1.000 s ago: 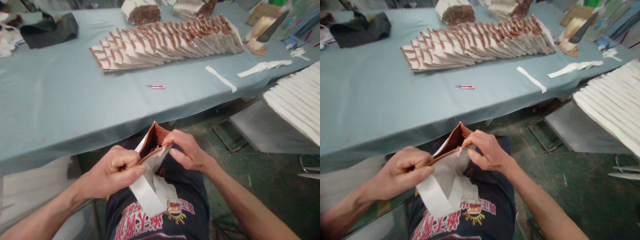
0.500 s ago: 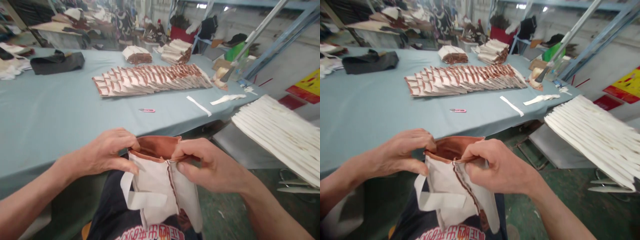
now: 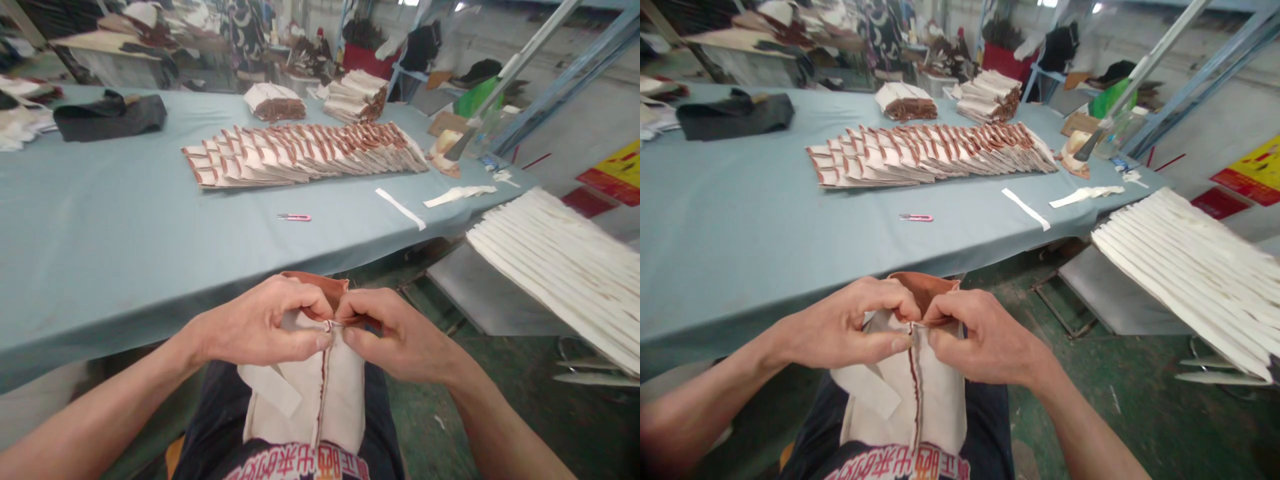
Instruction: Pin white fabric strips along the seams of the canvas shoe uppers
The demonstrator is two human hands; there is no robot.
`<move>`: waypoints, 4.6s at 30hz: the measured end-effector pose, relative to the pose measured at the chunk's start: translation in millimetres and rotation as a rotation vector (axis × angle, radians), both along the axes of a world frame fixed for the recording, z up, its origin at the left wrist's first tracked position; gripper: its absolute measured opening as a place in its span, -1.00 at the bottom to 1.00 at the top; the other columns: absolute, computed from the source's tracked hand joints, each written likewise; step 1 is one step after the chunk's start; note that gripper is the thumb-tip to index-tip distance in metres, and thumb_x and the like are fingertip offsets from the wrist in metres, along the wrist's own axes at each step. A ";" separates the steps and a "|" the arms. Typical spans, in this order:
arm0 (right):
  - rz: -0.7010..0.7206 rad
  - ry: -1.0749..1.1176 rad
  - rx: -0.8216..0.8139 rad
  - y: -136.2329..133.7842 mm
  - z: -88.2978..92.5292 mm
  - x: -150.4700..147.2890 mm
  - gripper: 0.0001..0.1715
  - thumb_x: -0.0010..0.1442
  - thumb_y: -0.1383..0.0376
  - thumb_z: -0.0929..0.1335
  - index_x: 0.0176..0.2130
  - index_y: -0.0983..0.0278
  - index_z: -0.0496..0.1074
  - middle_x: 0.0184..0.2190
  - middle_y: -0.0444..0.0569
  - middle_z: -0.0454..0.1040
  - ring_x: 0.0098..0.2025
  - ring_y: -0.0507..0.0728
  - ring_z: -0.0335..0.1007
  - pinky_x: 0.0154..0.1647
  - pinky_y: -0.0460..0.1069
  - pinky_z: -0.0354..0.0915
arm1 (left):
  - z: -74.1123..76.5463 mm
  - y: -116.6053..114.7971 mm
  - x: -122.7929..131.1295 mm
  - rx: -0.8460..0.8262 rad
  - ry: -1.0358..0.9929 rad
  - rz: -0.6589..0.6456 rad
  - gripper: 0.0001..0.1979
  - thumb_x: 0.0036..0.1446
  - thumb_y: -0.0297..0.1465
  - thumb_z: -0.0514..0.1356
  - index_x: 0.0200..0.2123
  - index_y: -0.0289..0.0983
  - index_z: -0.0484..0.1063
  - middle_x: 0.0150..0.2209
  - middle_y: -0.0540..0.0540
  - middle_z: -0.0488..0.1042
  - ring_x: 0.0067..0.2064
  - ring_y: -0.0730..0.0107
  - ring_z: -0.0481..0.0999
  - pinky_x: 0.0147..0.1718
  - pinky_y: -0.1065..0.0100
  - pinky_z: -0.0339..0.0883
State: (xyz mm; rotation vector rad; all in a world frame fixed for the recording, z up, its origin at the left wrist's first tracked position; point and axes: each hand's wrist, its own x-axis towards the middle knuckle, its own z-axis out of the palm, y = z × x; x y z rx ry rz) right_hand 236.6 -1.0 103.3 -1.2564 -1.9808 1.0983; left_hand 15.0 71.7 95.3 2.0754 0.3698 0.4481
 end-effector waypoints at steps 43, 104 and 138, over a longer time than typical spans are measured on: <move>-0.156 0.077 0.152 -5.6 -21.0 -25.5 -0.93 0.17 0.35 0.33 -0.38 0.22 0.38 -0.45 -0.13 0.50 -0.40 0.05 0.39 -0.32 -0.05 0.29 | 9.4 -17.4 -15.5 -0.055 0.117 0.075 -0.63 0.48 -0.38 0.02 -0.46 -0.27 0.22 -0.48 0.09 0.21 -0.46 0.53 0.18 -0.46 0.44 0.11; -0.120 0.180 -0.268 0.1 7.2 -42.5 -0.90 -0.01 0.32 0.31 -0.53 0.24 0.29 -0.60 -0.24 0.20 -0.54 -0.03 0.05 -0.52 -0.10 0.03 | -7.3 -20.2 -41.5 0.777 -0.006 0.053 -0.81 0.43 -0.57 -0.01 -0.17 -0.27 0.36 -0.35 -0.03 0.55 -0.42 0.41 0.49 -0.46 0.37 0.30; -0.122 0.067 0.094 -15.1 -26.8 -34.4 -0.90 0.06 0.41 0.27 -0.47 0.23 0.30 -0.59 -0.25 0.35 -0.56 -0.04 0.18 -0.51 -0.11 0.10 | -27.0 -9.3 -31.9 0.736 0.040 0.034 -0.61 0.56 -0.31 -0.08 -0.34 -0.25 0.34 -0.53 0.02 0.45 -0.53 0.42 0.37 -0.49 0.37 0.21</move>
